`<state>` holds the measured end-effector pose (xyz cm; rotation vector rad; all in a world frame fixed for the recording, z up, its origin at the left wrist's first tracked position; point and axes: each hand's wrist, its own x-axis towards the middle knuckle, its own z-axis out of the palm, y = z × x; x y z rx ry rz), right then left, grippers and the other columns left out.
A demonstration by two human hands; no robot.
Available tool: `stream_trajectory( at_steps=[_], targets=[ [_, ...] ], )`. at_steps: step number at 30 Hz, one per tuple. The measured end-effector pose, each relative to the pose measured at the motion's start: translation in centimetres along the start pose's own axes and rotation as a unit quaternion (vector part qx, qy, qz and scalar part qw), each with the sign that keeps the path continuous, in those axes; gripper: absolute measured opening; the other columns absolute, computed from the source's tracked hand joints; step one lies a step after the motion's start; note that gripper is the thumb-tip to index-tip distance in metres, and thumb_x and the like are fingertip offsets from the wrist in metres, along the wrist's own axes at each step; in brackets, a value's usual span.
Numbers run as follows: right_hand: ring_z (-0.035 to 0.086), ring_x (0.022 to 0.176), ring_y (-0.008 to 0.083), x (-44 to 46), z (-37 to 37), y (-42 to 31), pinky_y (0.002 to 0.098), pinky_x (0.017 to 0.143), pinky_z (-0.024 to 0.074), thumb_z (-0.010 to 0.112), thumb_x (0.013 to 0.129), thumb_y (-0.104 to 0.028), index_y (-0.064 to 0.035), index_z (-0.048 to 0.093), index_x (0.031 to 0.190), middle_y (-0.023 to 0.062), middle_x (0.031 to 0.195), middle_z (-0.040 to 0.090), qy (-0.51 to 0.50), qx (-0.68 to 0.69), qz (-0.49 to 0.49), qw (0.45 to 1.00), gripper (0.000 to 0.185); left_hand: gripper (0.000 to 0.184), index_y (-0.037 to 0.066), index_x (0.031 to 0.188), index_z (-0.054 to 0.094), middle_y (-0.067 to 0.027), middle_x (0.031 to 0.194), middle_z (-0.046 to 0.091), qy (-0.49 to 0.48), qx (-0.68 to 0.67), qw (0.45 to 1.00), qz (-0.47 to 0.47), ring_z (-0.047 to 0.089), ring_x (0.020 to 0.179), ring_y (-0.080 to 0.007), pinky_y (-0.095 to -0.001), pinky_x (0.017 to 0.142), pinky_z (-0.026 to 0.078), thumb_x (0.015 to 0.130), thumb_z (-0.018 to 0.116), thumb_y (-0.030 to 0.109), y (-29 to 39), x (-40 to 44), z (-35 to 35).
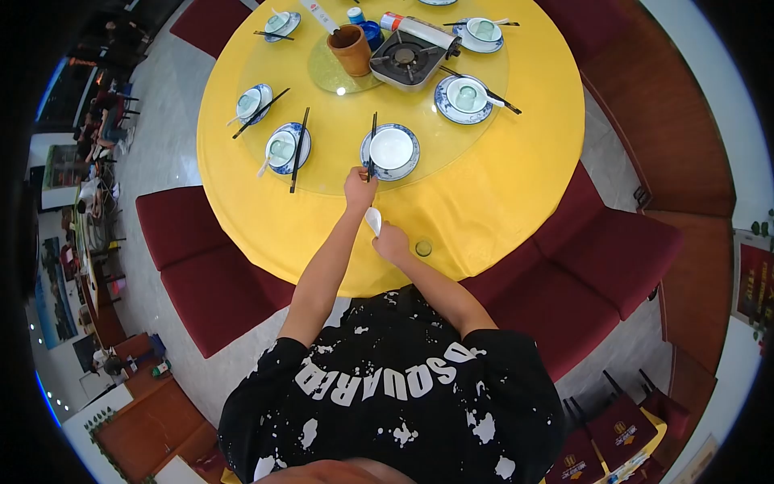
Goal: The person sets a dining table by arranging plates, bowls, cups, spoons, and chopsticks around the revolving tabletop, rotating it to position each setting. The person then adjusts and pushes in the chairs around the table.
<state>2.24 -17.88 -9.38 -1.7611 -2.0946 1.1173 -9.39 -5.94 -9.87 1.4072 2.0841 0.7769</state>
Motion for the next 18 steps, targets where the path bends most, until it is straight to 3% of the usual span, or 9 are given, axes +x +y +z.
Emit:
stream_trajectory(
  at_steps=[1, 4, 7, 11, 13, 15, 16, 18],
  targets=[
    [0.068, 0.065, 0.0366, 0.2, 0.3, 0.3, 0.0476, 0.061, 0.054, 0.067, 0.08, -0.024, 0.0036, 0.056, 0.099, 0.0209, 0.071, 0.067, -0.002, -0.007, 0.001, 1.0, 0.035, 0.044, 0.0, 0.112, 0.062, -0.0132, 0.091, 0.068, -0.003, -0.009, 1.0, -0.003, 0.068, 0.08, -0.0265, -0.0381, 0.074, 0.054, 0.076, 0.077, 0.02, -0.1, 0.0, 0.1],
    [0.068, 0.061, 0.0287, 0.1, -1.3, 0.7, 0.0413, 0.056, 0.053, 0.065, 0.083, -0.022, 0.002, 0.055, 0.101, 0.0171, 0.07, 0.067, -0.066, 0.139, 0.053, 0.987, 0.031, 0.046, 0.001, 0.118, 0.059, -0.0135, 0.092, 0.068, -0.016, -0.04, 0.999, -0.005, 0.068, 0.08, -0.0265, -0.0383, 0.075, 0.054, 0.079, 0.074, 0.019, 0.1, 0.2, -0.3],
    [0.068, 0.07, 0.0345, -2.3, -10.3, -2.7, 0.0449, 0.062, 0.0523, 0.06, 0.087, -0.023, 0.0, 0.057, 0.095, 0.0183, 0.072, 0.066, -0.09, 0.291, 0.211, 0.929, 0.024, 0.039, 0.001, 0.12, 0.058, -0.0163, 0.094, 0.068, -0.009, -0.089, 0.995, -0.04, 0.068, 0.082, -0.0282, -0.0398, 0.076, 0.054, 0.085, 0.064, 0.018, -2.2, 0.5, 0.3],
    [0.063, 0.062, 0.0246, -0.3, -13.9, 0.7, 0.0389, 0.058, 0.0497, 0.061, 0.089, -0.022, -0.0009, 0.055, 0.098, 0.0121, 0.068, 0.062, 0.11, 0.247, 0.151, 0.951, 0.024, 0.035, -0.001, 0.122, 0.057, -0.0165, 0.094, 0.068, -0.027, -0.226, 0.961, -0.157, 0.069, 0.076, -0.0255, -0.0373, 0.071, 0.054, 0.092, 0.051, 0.016, -3.1, -0.2, -0.2],
    [0.064, 0.065, 0.0227, 2.5, -14.9, 1.4, 0.0379, 0.059, 0.0495, 0.062, 0.09, -0.022, -0.0008, 0.056, 0.098, 0.0113, 0.07, 0.062, 0.174, 0.218, 0.113, 0.954, 0.024, 0.035, -0.002, 0.123, 0.056, -0.0149, 0.095, 0.066, -0.062, -0.262, 0.95, -0.155, 0.067, 0.07, -0.0209, -0.0323, 0.065, 0.053, 0.093, 0.051, 0.015, -3.5, -1.3, 0.3],
    [0.067, 0.073, 0.0294, 5.5, -14.3, 2.1, 0.0418, 0.065, 0.0505, 0.061, 0.09, -0.022, -0.0009, 0.055, 0.1, 0.0154, 0.076, 0.065, 0.199, 0.207, 0.086, 0.954, 0.024, 0.034, -0.003, 0.124, 0.054, -0.0128, 0.095, 0.064, -0.084, -0.299, 0.937, -0.157, 0.064, 0.068, -0.0175, -0.029, 0.06, 0.051, 0.094, 0.049, 0.012, -2.9, -2.5, 1.0],
    [0.067, 0.076, 0.0327, 7.0, -13.7, 2.5, 0.044, 0.066, 0.0509, 0.06, 0.09, -0.022, -0.0011, 0.055, 0.101, 0.0172, 0.079, 0.066, 0.211, 0.184, 0.073, 0.957, 0.024, 0.036, -0.003, 0.123, 0.057, -0.0167, 0.096, 0.067, -0.071, -0.278, 0.942, -0.173, 0.068, 0.076, -0.0231, -0.034, 0.069, 0.052, 0.092, 0.052, 0.017, -2.8, -2.7, 1.3],
    [0.067, 0.082, 0.0383, 9.3, -12.5, 3.1, 0.0478, 0.07, 0.0515, 0.059, 0.09, -0.02, -0.0016, 0.055, 0.104, 0.0203, 0.085, 0.068, 0.228, 0.127, 0.05, 0.964, 0.023, 0.038, -0.002, 0.124, 0.055, -0.0171, 0.099, 0.065, -0.004, -0.213, 0.968, -0.136, 0.066, 0.084, -0.0245, -0.0346, 0.073, 0.051, 0.091, 0.055, 0.017, -1.9, -3.7, 1.0]
  ],
)
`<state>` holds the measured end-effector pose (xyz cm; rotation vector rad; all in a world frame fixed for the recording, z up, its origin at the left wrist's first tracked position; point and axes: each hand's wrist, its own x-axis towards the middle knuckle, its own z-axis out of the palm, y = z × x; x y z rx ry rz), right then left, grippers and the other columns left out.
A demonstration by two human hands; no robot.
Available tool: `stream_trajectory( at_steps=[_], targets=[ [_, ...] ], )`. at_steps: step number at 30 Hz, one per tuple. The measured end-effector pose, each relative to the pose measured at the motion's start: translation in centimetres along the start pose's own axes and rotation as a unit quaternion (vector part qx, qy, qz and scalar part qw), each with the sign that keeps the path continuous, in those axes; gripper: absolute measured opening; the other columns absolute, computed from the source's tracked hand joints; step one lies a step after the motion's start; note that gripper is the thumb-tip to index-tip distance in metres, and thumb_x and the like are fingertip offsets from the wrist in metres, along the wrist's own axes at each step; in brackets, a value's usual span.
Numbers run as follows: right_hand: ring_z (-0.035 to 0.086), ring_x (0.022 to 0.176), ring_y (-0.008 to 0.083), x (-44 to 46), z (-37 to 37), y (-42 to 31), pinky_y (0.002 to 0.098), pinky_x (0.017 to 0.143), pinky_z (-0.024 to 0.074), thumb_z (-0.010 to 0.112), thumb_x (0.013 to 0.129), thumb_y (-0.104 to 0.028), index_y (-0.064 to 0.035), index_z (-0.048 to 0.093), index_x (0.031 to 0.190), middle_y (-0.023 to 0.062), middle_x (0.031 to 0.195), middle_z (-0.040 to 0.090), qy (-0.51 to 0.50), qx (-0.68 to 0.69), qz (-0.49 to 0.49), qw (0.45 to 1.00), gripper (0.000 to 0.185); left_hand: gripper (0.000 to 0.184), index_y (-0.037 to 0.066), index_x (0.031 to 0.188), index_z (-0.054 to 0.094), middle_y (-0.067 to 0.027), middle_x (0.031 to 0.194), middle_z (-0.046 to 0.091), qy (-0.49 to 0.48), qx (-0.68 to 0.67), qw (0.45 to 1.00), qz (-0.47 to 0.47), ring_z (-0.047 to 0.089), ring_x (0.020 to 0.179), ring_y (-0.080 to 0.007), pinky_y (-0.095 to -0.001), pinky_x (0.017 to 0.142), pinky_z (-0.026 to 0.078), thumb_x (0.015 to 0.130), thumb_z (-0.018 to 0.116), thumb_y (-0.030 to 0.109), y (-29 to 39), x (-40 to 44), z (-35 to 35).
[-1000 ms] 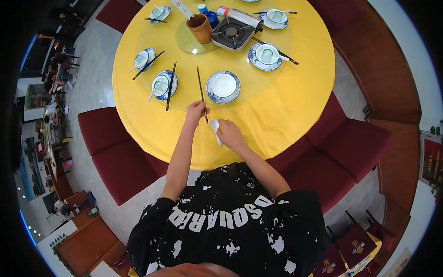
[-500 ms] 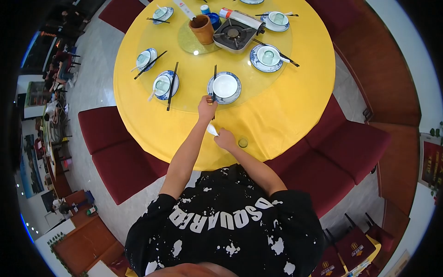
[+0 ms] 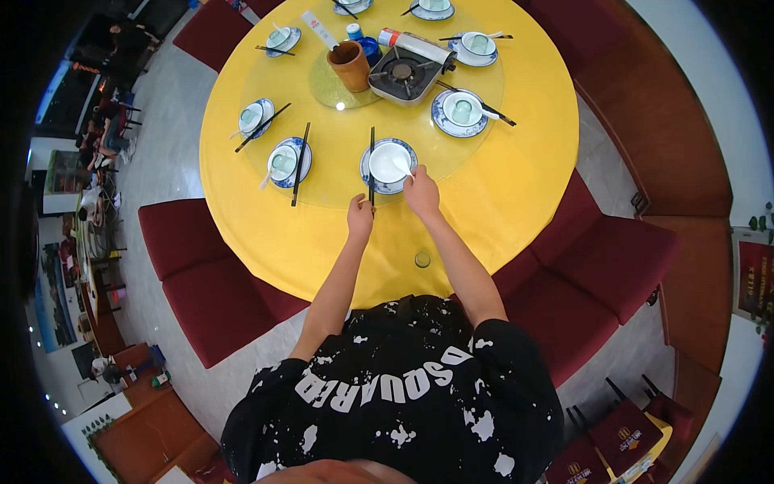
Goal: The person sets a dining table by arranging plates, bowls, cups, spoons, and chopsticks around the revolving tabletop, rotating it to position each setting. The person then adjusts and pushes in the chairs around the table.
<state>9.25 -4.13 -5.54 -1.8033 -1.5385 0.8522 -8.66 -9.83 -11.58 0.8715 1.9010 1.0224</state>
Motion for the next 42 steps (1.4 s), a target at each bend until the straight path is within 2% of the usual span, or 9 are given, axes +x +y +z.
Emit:
stream_trajectory(
  at_steps=[4, 8, 13, 16, 19, 25, 28, 32, 42],
  targets=[
    [0.066, 0.086, 0.041, 0.7, 1.0, -0.2, 0.0506, 0.072, 0.0524, 0.056, 0.091, -0.017, -0.0027, 0.053, 0.108, 0.0214, 0.094, 0.068, 0.015, -0.091, -0.089, 0.992, 0.022, 0.047, -0.001, 0.129, 0.051, -0.02, 0.115, 0.057, 0.009, 0.178, 0.975, 0.133, 0.058, 0.104, -0.0327, -0.0398, 0.085, 0.048, 0.087, 0.062, 0.018, 1.0, -5.8, -1.0],
    [0.066, 0.087, 0.0403, 0.8, 1.4, -0.7, 0.0497, 0.074, 0.0527, 0.054, 0.092, -0.015, -0.0031, 0.053, 0.11, 0.0208, 0.1, 0.066, -0.01, -0.115, -0.076, 0.99, 0.022, 0.06, 0.0, 0.135, 0.044, -0.0225, 0.127, 0.047, -0.016, 0.344, 0.912, 0.221, 0.049, 0.113, -0.04, -0.0435, 0.092, 0.045, 0.084, 0.068, 0.019, 4.2, -11.7, -1.1],
    [0.065, 0.09, 0.0408, 0.0, 1.0, -1.0, 0.0499, 0.077, 0.052, 0.054, 0.092, -0.015, -0.0031, 0.052, 0.113, 0.0209, 0.103, 0.066, -0.01, -0.076, -0.069, 0.995, 0.024, 0.064, -0.006, 0.137, 0.038, -0.0263, 0.125, 0.045, 0.009, 0.176, 0.969, 0.175, 0.048, 0.112, -0.0422, -0.0452, 0.093, 0.044, 0.086, 0.068, 0.021, 2.1, -11.0, 0.9],
    [0.065, 0.092, 0.0405, 0.0, 0.8, -1.2, 0.0498, 0.079, 0.0517, 0.055, 0.092, -0.015, -0.003, 0.053, 0.115, 0.0211, 0.104, 0.066, -0.02, -0.071, -0.054, 0.996, 0.026, 0.069, -0.008, 0.137, 0.036, -0.0289, 0.124, 0.045, -0.022, 0.072, 0.996, 0.052, 0.052, 0.108, -0.0413, -0.0458, 0.092, 0.045, 0.085, 0.07, 0.022, 0.1, -8.8, 1.7],
    [0.064, 0.092, 0.0408, -0.1, 0.8, -1.2, 0.0505, 0.078, 0.0515, 0.053, 0.092, -0.013, -0.0021, 0.05, 0.114, 0.0222, 0.104, 0.065, -0.015, -0.067, -0.07, 0.995, 0.025, 0.062, -0.011, 0.129, 0.045, -0.0269, 0.113, 0.054, 0.081, 0.176, 0.975, 0.11, 0.059, 0.092, -0.0372, -0.0429, 0.082, 0.049, 0.084, 0.072, 0.024, -1.8, -6.8, 2.6],
    [0.065, 0.094, 0.0404, 0.0, 0.9, -0.9, 0.0495, 0.08, 0.0514, 0.053, 0.093, -0.014, -0.0024, 0.052, 0.118, 0.0229, 0.11, 0.066, -0.019, -0.042, -0.061, 0.997, 0.028, 0.046, -0.011, 0.103, 0.058, -0.0211, 0.076, 0.064, 0.103, 0.246, 0.964, 0.006, 0.065, 0.067, -0.0379, -0.0419, 0.065, 0.054, 0.085, 0.069, 0.03, -3.8, -2.9, 3.5],
    [0.065, 0.093, 0.0404, 0.2, 0.9, -0.5, 0.0482, 0.08, 0.0512, 0.056, 0.093, -0.016, -0.0031, 0.053, 0.118, 0.0224, 0.105, 0.068, -0.014, -0.022, -0.06, 0.998, 0.029, 0.039, -0.008, 0.098, 0.06, -0.0209, 0.083, 0.066, 0.037, 0.13, 0.983, -0.125, 0.066, 0.074, -0.0367, -0.046, 0.07, 0.054, 0.09, 0.065, 0.03, -2.6, -2.7, 2.2],
    [0.066, 0.091, 0.0402, 0.2, 1.1, 0.0, 0.0479, 0.078, 0.0509, 0.057, 0.092, -0.017, -0.0051, 0.054, 0.118, 0.022, 0.102, 0.068, -0.023, -0.006, -0.038, 0.999, 0.029, 0.032, -0.008, 0.106, 0.063, -0.0134, 0.076, 0.067, 0.018, -0.068, 0.993, -0.097, 0.063, 0.05, -0.0183, -0.0285, 0.044, 0.049, 0.096, 0.059, 0.022, 1.4, -2.6, -0.6],
    [0.065, 0.092, 0.0401, 0.0, 0.9, -0.3, 0.0482, 0.078, 0.051, 0.057, 0.092, -0.017, -0.0052, 0.055, 0.117, 0.0228, 0.102, 0.067, -0.033, 0.003, -0.024, 0.999, 0.028, 0.027, 0.0, 0.099, 0.069, -0.0176, 0.082, 0.07, 0.078, 0.227, 0.969, 0.062, 0.069, 0.075, -0.0319, -0.0408, 0.07, 0.054, 0.085, 0.069, 0.024, 6.8, 3.4, 1.5]
  ],
)
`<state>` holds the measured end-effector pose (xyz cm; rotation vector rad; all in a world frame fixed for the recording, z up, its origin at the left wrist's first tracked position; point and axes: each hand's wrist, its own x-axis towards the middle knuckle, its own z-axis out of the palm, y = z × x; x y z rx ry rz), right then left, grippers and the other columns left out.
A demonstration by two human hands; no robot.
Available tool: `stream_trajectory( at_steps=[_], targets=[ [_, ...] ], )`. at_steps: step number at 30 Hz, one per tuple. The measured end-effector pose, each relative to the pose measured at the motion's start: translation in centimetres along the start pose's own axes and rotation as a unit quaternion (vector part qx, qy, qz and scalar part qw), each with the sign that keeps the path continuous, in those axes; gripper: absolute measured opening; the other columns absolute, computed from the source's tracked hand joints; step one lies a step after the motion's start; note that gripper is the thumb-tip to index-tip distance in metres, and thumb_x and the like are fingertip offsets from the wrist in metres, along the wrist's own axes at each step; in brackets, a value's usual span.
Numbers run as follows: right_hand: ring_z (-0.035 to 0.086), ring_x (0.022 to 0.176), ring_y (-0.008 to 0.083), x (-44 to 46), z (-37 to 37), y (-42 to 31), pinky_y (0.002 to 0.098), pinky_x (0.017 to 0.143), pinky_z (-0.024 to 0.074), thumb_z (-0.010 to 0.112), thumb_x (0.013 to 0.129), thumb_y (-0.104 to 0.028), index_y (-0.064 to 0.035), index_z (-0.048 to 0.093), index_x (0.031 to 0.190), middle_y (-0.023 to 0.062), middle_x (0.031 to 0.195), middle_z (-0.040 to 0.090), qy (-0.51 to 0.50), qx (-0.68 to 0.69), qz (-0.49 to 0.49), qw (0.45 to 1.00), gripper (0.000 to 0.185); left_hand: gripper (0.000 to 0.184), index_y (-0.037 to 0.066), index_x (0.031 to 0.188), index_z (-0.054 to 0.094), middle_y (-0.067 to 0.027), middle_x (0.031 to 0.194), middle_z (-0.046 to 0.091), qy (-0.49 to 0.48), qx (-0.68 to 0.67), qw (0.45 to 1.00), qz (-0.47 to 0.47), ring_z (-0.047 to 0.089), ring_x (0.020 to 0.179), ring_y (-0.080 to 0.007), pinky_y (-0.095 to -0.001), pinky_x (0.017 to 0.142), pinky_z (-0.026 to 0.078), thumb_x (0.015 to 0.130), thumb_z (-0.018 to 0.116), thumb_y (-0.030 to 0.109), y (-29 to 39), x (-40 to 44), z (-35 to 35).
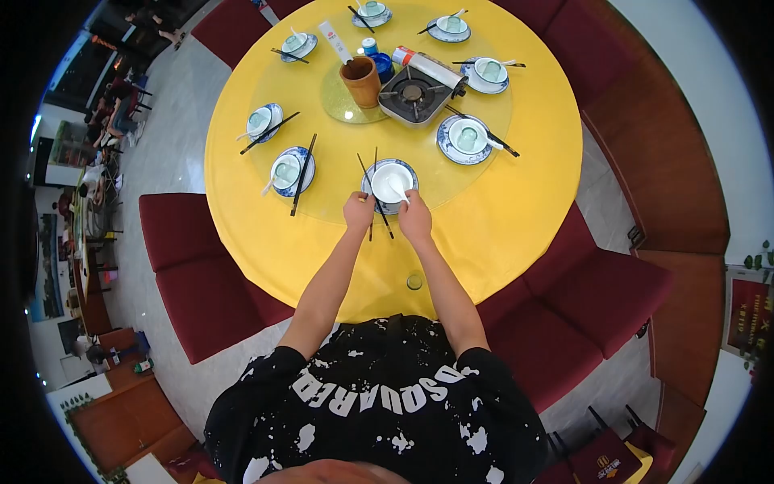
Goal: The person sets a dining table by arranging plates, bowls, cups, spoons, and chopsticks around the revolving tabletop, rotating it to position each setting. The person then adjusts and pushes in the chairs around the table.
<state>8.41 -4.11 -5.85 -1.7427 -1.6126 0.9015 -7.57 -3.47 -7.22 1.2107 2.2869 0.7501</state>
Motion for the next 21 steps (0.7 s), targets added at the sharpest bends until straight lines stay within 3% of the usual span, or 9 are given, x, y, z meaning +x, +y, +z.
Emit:
stream_trajectory(
  at_steps=[2, 5, 8, 19, 21],
  targets=[
    [0.065, 0.092, 0.0404, -0.1, 0.1, 0.2, 0.0484, 0.078, 0.051, 0.057, 0.092, -0.017, -0.0052, 0.055, 0.117, 0.023, 0.101, 0.067, 0.003, 0.006, -0.004, 1.0, 0.028, 0.026, 0.003, 0.099, 0.069, -0.0183, 0.083, 0.071, 0.003, -0.015, 1.0, -0.015, 0.068, 0.081, -0.0349, -0.0427, 0.076, 0.053, 0.084, 0.069, 0.023, -0.2, -0.2, 0.5],
    [0.065, 0.091, 0.0408, -0.3, 0.0, -0.1, 0.0487, 0.077, 0.051, 0.058, 0.092, -0.017, -0.0052, 0.055, 0.117, 0.0233, 0.1, 0.067, 0.006, 0.011, -0.003, 1.0, 0.029, 0.023, 0.004, 0.097, 0.069, -0.0163, 0.079, 0.07, 0.046, -0.037, 0.998, 0.021, 0.068, 0.078, -0.0341, -0.0425, 0.073, 0.053, 0.085, 0.069, 0.024, -1.9, -0.2, 1.8],
    [0.065, 0.09, 0.0412, -0.4, 0.1, -0.3, 0.0489, 0.077, 0.0509, 0.058, 0.092, -0.017, -0.0051, 0.055, 0.117, 0.0236, 0.099, 0.067, 0.006, 0.014, 0.006, 1.0, 0.029, 0.022, 0.004, 0.096, 0.068, -0.0163, 0.078, 0.07, 0.049, -0.062, 0.997, -0.019, 0.068, 0.078, -0.0338, -0.0425, 0.073, 0.053, 0.086, 0.068, 0.024, -1.3, -0.6, 1.4],
    [0.065, 0.09, 0.0414, -0.4, -0.1, -0.5, 0.0495, 0.076, 0.0508, 0.057, 0.092, -0.017, -0.0046, 0.054, 0.117, 0.0236, 0.1, 0.067, -0.004, 0.004, 0.014, 1.0, 0.028, 0.025, 0.005, 0.099, 0.07, -0.0134, 0.083, 0.071, -0.002, -0.006, 1.0, 0.01, 0.069, 0.08, -0.0312, -0.0416, 0.074, 0.054, 0.084, 0.069, 0.024, 0.4, -0.8, 0.6],
    [0.066, 0.088, 0.0408, -0.6, 0.0, -0.7, 0.049, 0.074, 0.0516, 0.056, 0.092, -0.016, -0.004, 0.054, 0.118, 0.0227, 0.099, 0.067, 0.019, -0.044, -0.022, 0.999, 0.029, 0.026, 0.006, 0.102, 0.07, -0.0134, 0.089, 0.069, -0.015, -0.003, 1.0, 0.025, 0.068, 0.083, -0.0318, -0.0422, 0.075, 0.054, 0.084, 0.068, 0.025, 0.3, -1.1, 0.7]
  ],
)
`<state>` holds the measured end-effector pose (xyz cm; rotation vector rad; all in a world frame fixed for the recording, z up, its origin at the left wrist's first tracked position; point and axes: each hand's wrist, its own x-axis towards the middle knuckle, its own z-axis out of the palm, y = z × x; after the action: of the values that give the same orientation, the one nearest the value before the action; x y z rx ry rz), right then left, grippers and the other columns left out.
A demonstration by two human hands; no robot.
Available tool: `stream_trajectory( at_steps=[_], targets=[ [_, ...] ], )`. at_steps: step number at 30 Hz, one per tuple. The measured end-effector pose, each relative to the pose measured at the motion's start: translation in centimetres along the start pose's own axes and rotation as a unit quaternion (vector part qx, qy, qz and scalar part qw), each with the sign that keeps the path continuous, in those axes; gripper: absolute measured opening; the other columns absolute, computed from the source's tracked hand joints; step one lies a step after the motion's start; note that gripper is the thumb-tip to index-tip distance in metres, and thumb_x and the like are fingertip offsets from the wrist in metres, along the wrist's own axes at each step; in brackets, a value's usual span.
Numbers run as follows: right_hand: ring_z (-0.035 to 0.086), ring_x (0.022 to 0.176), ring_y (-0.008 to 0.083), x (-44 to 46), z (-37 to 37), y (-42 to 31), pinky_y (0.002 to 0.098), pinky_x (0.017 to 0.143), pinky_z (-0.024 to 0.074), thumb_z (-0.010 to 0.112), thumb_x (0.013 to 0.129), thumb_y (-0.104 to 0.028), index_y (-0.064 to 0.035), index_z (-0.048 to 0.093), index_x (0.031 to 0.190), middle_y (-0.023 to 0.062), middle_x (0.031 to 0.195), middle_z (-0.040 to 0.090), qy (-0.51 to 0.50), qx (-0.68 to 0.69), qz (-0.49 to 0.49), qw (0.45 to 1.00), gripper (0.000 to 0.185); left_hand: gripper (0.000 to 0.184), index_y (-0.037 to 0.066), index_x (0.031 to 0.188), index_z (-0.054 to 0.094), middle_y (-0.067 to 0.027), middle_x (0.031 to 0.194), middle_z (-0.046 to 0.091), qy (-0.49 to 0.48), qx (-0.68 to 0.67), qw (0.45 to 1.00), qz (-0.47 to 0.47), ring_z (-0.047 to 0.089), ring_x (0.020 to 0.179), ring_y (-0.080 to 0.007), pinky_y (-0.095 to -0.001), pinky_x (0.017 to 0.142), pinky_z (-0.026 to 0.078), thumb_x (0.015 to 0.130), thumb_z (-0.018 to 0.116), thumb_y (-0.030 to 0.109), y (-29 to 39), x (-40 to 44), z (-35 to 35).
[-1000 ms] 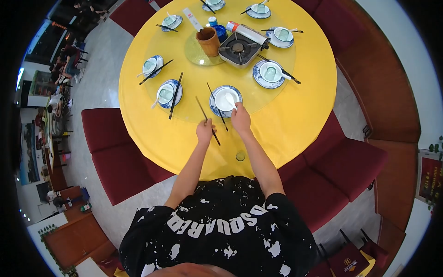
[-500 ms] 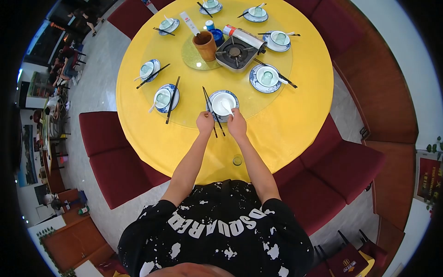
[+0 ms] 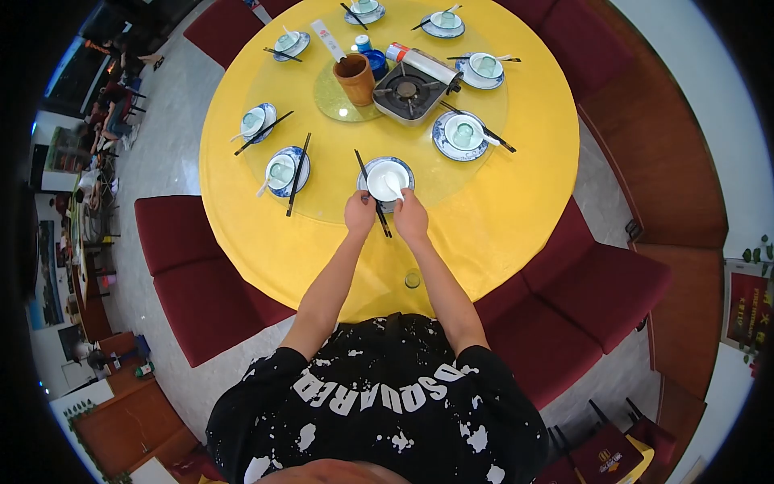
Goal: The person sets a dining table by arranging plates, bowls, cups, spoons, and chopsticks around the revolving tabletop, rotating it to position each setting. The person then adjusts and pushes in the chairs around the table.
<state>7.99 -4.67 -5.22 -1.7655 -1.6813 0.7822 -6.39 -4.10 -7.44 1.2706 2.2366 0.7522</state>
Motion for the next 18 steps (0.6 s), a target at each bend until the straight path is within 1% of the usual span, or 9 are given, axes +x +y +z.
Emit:
stream_trajectory(
  at_steps=[2, 3, 7, 8, 9, 12, 15, 16, 18],
  targets=[
    [0.066, 0.085, 0.04, 0.0, 0.1, 0.0, 0.0486, 0.072, 0.0525, 0.056, 0.092, -0.017, -0.0033, 0.053, 0.118, 0.0217, 0.097, 0.067, 0.017, -0.052, -0.029, 0.998, 0.029, 0.028, 0.008, 0.107, 0.068, -0.014, 0.1, 0.066, -0.024, -0.002, 1.0, 0.013, 0.067, 0.088, -0.0332, -0.0433, 0.076, 0.054, 0.085, 0.067, 0.026, -0.4, 0.0, -0.2],
    [0.066, 0.084, 0.0394, -0.1, 0.1, 0.0, 0.0483, 0.071, 0.0528, 0.055, 0.093, -0.017, -0.003, 0.053, 0.118, 0.0211, 0.096, 0.067, 0.022, -0.079, -0.038, 0.996, 0.03, 0.033, 0.007, 0.112, 0.064, -0.0162, 0.106, 0.063, -0.018, -0.005, 0.999, 0.031, 0.065, 0.093, -0.035, -0.044, 0.078, 0.053, 0.084, 0.068, 0.025, -0.2, -0.4, -0.5],
    [0.066, 0.08, 0.0376, -0.2, 0.5, 0.1, 0.0482, 0.067, 0.0538, 0.055, 0.093, -0.018, -0.0023, 0.051, 0.123, 0.0197, 0.093, 0.066, 0.047, -0.122, -0.056, 0.99, 0.035, 0.06, 0.003, 0.132, 0.047, -0.0251, 0.129, 0.045, -0.014, -0.038, 0.993, 0.112, 0.055, 0.112, -0.0437, -0.0471, 0.089, 0.051, 0.08, 0.072, 0.02, -0.1, -3.3, -1.1],
    [0.066, 0.081, 0.0385, -0.4, 0.7, 0.3, 0.0486, 0.068, 0.0538, 0.055, 0.093, -0.018, -0.002, 0.049, 0.126, 0.0204, 0.095, 0.066, 0.029, -0.118, -0.04, 0.992, 0.038, 0.068, 0.001, 0.136, 0.041, -0.0275, 0.134, 0.039, -0.013, -0.055, 0.989, 0.136, 0.052, 0.116, -0.0462, -0.048, 0.092, 0.05, 0.079, 0.074, 0.019, 0.0, -4.2, -1.1],
    [0.066, 0.083, 0.0394, -0.4, 0.5, -0.1, 0.049, 0.069, 0.0538, 0.055, 0.093, -0.018, -0.0018, 0.047, 0.13, 0.0212, 0.097, 0.066, 0.013, -0.113, -0.026, 0.993, 0.042, 0.082, -0.001, 0.142, 0.032, -0.031, 0.14, 0.031, -0.047, -0.068, 0.986, 0.147, 0.045, 0.122, -0.0495, -0.0488, 0.097, 0.047, 0.076, 0.077, 0.016, 0.0, -5.4, -1.5],
    [0.066, 0.084, 0.0402, -0.1, 0.0, -1.2, 0.0494, 0.072, 0.0537, 0.057, 0.091, -0.019, -0.0021, 0.042, 0.136, 0.0227, 0.101, 0.064, -0.014, -0.085, 0.009, 0.996, 0.051, 0.087, 0.005, 0.147, 0.031, -0.0295, 0.145, 0.027, -0.04, -0.022, 0.98, 0.193, 0.051, 0.116, -0.0463, -0.0477, 0.094, 0.049, 0.076, 0.079, 0.02, -0.8, -8.9, -1.6],
    [0.064, 0.091, 0.0413, -0.9, -1.5, -2.3, 0.0499, 0.076, 0.053, 0.062, 0.089, -0.024, -0.0019, 0.041, 0.138, 0.0239, 0.106, 0.062, 0.003, -0.054, 0.043, 0.998, 0.059, 0.085, 0.008, 0.148, 0.033, -0.0277, 0.149, 0.025, -0.087, -0.002, 0.975, 0.204, 0.054, 0.113, -0.0423, -0.0463, 0.094, 0.05, 0.078, 0.079, 0.023, -1.9, -9.6, -1.5],
    [0.063, 0.094, 0.0419, -1.4, -2.1, -2.7, 0.0501, 0.078, 0.0526, 0.064, 0.087, -0.026, -0.0017, 0.04, 0.139, 0.0243, 0.108, 0.061, 0.016, -0.044, 0.052, 0.998, 0.061, 0.08, 0.01, 0.146, 0.036, -0.0263, 0.149, 0.027, -0.103, 0.004, 0.976, 0.192, 0.055, 0.111, -0.0406, -0.0456, 0.093, 0.05, 0.079, 0.078, 0.023, -2.1, -9.7, -1.7],
    [0.061, 0.1, 0.0418, -3.5, -2.6, -0.9, 0.0503, 0.081, 0.0519, 0.068, 0.085, -0.03, -0.0015, 0.041, 0.139, 0.0246, 0.111, 0.059, 0.029, -0.06, 0.015, 0.998, 0.067, 0.072, 0.013, 0.144, 0.043, -0.0235, 0.149, 0.031, -0.127, 0.015, 0.977, 0.169, 0.057, 0.109, -0.0371, -0.0443, 0.092, 0.051, 0.081, 0.077, 0.024, -2.1, -9.2, -2.0]
  ],
)
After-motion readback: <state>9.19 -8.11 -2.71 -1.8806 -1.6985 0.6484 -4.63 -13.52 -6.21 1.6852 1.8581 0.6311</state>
